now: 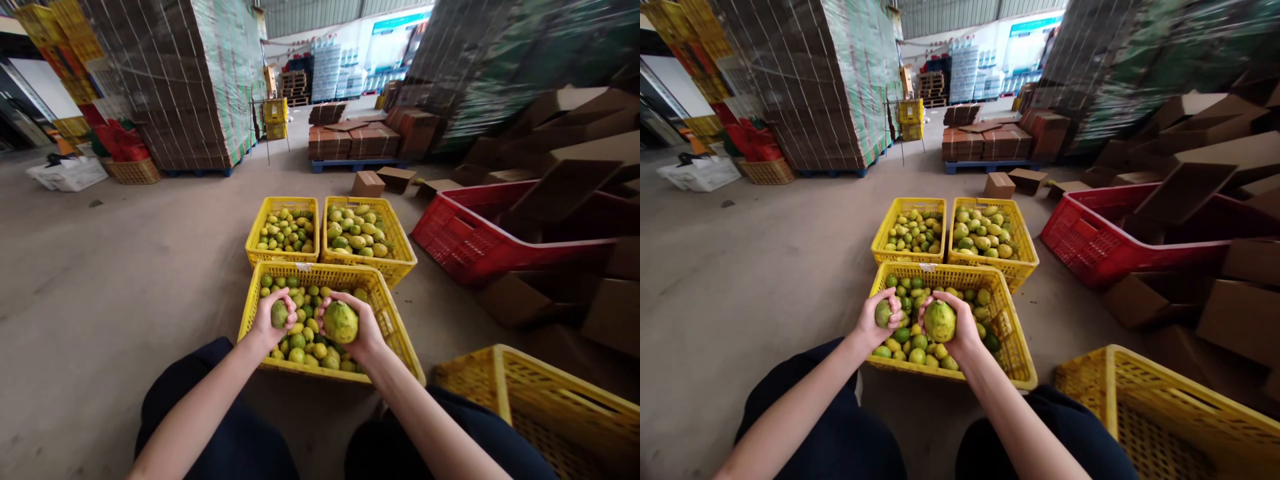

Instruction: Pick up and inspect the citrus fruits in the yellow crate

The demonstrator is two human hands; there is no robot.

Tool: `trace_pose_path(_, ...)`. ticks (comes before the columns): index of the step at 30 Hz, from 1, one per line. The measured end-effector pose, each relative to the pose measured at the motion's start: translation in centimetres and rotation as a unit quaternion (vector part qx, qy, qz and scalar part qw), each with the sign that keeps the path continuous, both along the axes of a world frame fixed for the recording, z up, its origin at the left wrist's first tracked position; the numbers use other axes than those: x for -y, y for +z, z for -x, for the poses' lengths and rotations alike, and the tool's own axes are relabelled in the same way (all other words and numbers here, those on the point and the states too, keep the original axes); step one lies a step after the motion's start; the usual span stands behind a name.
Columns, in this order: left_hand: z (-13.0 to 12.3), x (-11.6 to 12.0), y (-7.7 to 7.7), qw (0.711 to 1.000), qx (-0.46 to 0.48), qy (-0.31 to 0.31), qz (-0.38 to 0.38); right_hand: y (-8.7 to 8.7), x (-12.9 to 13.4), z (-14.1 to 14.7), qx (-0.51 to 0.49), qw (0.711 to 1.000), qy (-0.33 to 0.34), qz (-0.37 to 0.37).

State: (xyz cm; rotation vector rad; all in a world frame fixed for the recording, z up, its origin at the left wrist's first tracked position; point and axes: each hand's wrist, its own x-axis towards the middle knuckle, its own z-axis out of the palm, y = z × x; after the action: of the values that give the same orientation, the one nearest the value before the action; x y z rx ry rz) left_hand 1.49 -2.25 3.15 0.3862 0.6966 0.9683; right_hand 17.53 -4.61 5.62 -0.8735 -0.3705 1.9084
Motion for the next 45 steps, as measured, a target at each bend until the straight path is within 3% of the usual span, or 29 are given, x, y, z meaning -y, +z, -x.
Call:
trace_pose_path(19, -0.2, 0.5, 0.6, 0.998, -0.058, -0.021, -0.010, 0.2, 0.1, 0.6, 0.026, 0.999, -0.011, -0.025)
trace_pose_path(22, -0.2, 0.5, 0.5, 0.998, -0.057, -0.037, -0.017, 0.2, 0.1, 0.7, 0.030, 0.999, 0.014, -0.036)
trace_pose_path(26, -0.1, -0.1, 0.2, 0.998, -0.023, -0.004, 0.061, -0.4, -0.3, 0.8, 0.033, 0.998, 0.059, -0.004)
trace_pose_path(30, 0.0, -0.7, -0.6, 0.976, 0.044, 0.098, 0.187, -1.1, -0.6, 0.9, 0.009, 0.997, 0.023, 0.075)
trace_pose_path(34, 0.1, -0.8, -1.0, 0.967, 0.075, 0.154, 0.189, -0.9, -0.6, 0.8, -0.024, 0.995, -0.020, 0.090)
trace_pose_path(45, -0.1, -1.0, -1.0, 0.976, 0.080, 0.081, 0.185, -0.7, -0.8, 0.6, -0.059, 0.991, -0.072, 0.097)
